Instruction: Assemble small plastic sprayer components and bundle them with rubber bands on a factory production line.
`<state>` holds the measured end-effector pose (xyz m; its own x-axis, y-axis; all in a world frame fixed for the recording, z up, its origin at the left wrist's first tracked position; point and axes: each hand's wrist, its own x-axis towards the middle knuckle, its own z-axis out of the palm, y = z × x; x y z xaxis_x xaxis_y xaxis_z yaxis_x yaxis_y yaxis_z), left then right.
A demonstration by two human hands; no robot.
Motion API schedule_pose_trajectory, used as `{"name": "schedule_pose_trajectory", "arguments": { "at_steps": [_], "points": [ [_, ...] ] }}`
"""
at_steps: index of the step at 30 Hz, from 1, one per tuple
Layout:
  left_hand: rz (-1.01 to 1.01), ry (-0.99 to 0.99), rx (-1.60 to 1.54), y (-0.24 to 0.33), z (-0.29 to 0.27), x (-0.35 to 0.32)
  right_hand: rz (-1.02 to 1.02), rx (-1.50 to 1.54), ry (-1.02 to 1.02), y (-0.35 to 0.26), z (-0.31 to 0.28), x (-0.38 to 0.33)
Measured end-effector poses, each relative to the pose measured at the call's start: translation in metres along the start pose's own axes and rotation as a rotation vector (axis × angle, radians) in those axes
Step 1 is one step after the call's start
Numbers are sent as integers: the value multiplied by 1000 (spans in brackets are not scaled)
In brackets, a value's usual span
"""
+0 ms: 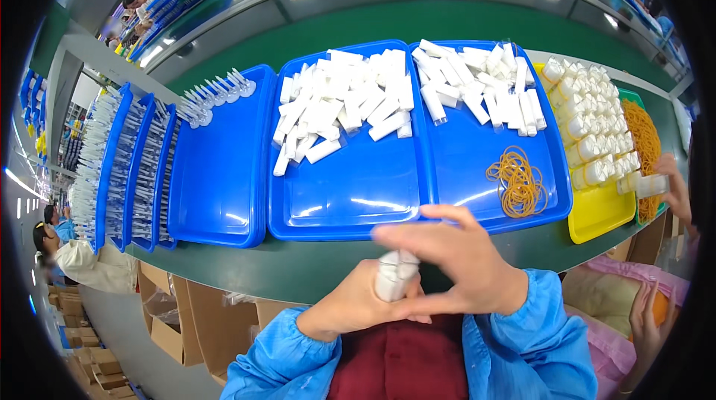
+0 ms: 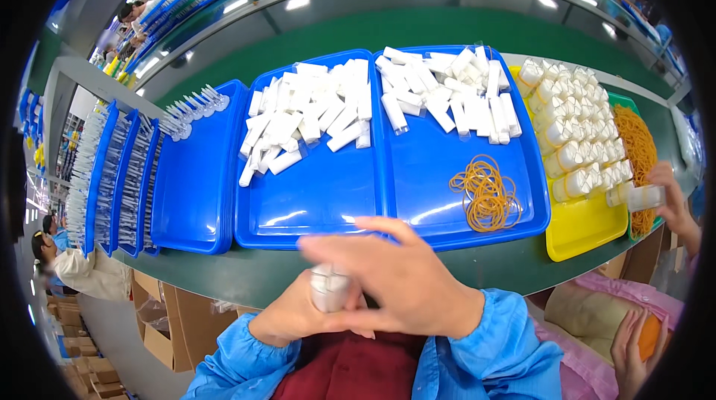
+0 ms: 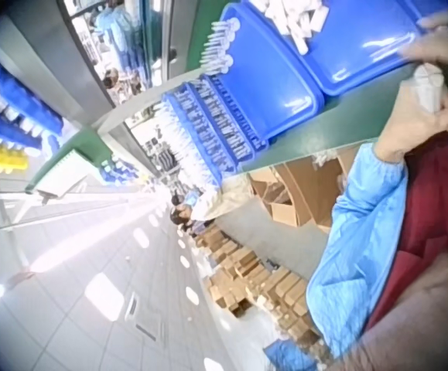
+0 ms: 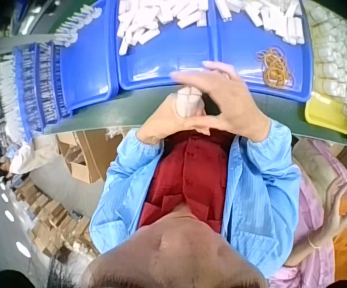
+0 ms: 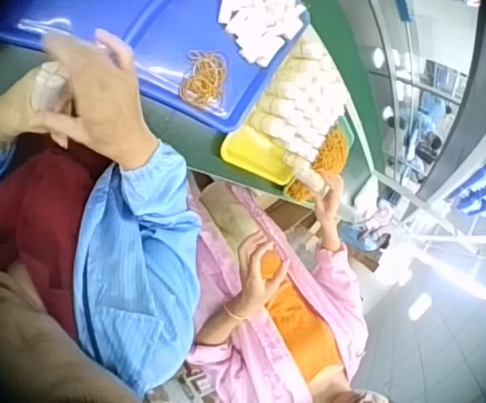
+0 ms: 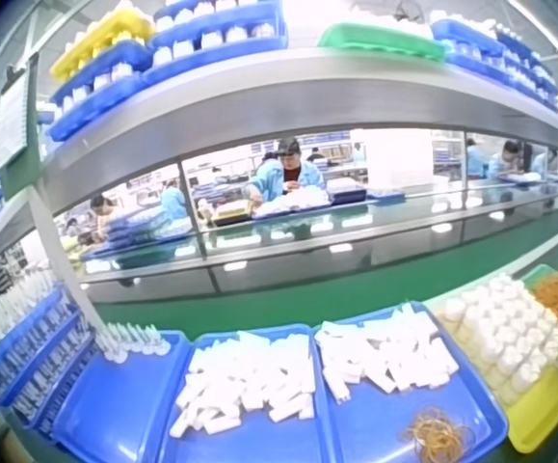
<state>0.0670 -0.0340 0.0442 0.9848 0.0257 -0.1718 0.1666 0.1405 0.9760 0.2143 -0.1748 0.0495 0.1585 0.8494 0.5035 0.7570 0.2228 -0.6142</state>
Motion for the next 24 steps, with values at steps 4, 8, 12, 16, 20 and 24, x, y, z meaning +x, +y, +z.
{"name": "schedule_pose_trajectory", "arguments": {
  "at_steps": [4,8,12,16,20,24],
  "points": [
    [234,136,407,-2,2,8,-2,-12,-204,11,-5,5],
    [-115,228,-301,-6,-31,-27,147,-79,-300,6,-31,-15],
    [-55,374,-797,-28,-26,-19,201,1217,-136,-15,-22,-4],
    [56,612,-621,-5,10,6,413,1258,748,-25,22,26],
    [595,760,124,-21,33,-3,271,71,414,13,37,24],
    [604,669,542,-32,19,-15,309,897,353,18,34,16]
  ]
}}
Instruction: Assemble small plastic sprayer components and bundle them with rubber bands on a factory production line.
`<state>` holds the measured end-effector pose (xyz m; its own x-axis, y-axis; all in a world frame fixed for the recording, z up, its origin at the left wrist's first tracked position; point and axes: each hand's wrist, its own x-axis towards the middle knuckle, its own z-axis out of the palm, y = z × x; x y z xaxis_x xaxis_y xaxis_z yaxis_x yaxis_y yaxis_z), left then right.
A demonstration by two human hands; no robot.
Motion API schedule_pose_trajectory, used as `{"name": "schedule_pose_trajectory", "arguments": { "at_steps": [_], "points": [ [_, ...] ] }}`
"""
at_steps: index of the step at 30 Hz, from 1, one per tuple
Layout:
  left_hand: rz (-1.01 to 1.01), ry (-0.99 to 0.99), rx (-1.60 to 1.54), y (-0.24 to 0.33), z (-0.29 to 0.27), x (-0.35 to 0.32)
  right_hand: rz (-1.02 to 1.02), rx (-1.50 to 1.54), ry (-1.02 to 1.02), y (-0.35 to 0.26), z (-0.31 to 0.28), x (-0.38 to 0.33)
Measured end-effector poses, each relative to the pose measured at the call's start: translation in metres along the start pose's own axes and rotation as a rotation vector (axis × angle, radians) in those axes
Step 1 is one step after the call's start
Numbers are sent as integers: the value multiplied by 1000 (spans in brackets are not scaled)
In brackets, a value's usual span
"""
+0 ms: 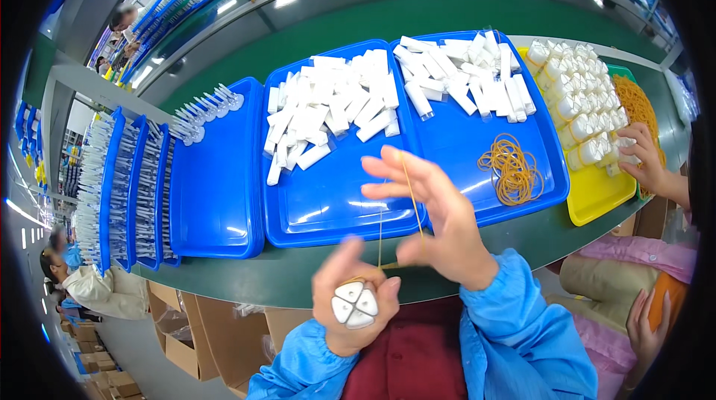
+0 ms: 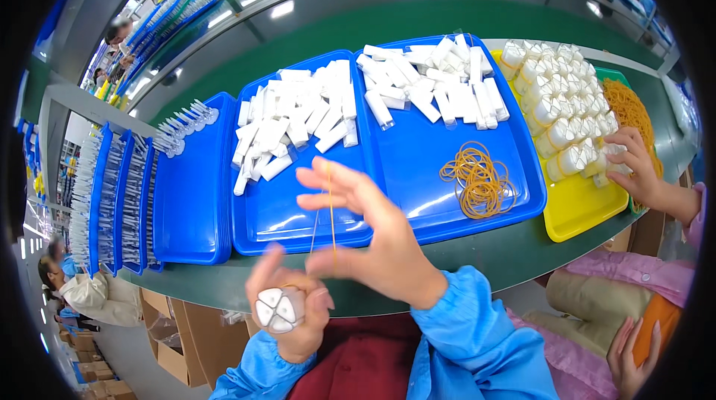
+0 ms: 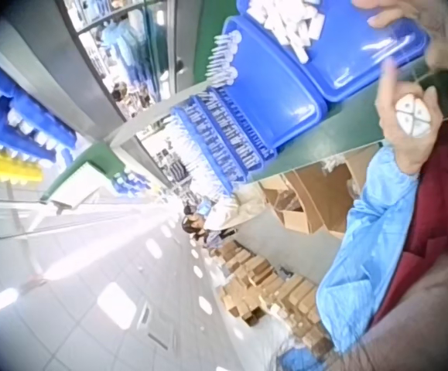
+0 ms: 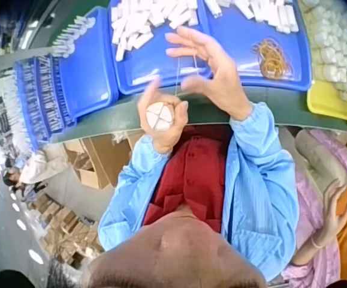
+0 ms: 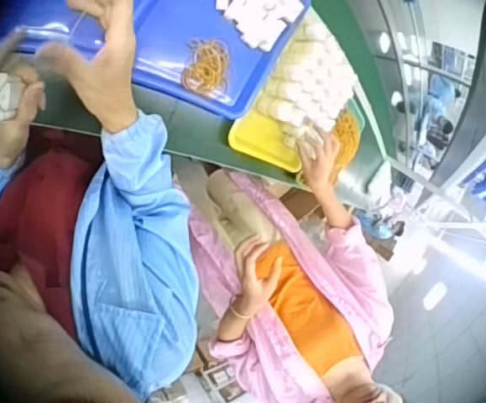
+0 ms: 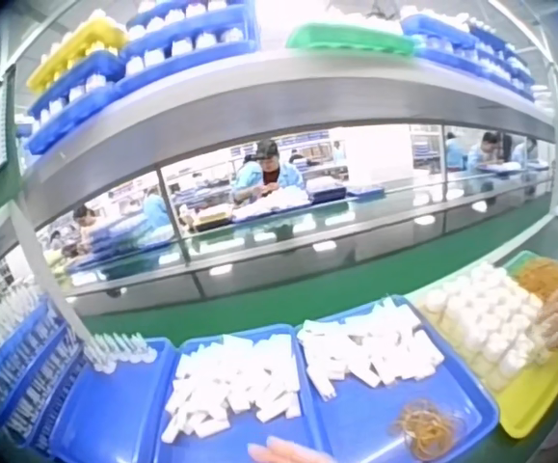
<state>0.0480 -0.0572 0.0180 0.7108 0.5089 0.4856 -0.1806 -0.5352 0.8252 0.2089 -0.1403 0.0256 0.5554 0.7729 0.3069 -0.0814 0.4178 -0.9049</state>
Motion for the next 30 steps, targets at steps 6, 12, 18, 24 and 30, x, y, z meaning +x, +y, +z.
{"name": "schedule_pose_trajectory", "arguments": {
  "at_steps": [6,12,18,24,30],
  "points": [
    [-2,-147,56,-11,-4,11,-293,-747,-342,-33,13,-18],
    [-93,-309,-23,-8,-6,5,-131,-489,-270,-28,18,-26],
    [-359,-310,-298,-3,-21,9,-299,-912,-115,-36,13,-31],
    [-776,-271,-713,14,-17,14,-426,-969,-180,-28,27,-38],
    [-769,-202,-752,21,-7,12,-374,-914,-155,-40,19,-53]
  ]
}}
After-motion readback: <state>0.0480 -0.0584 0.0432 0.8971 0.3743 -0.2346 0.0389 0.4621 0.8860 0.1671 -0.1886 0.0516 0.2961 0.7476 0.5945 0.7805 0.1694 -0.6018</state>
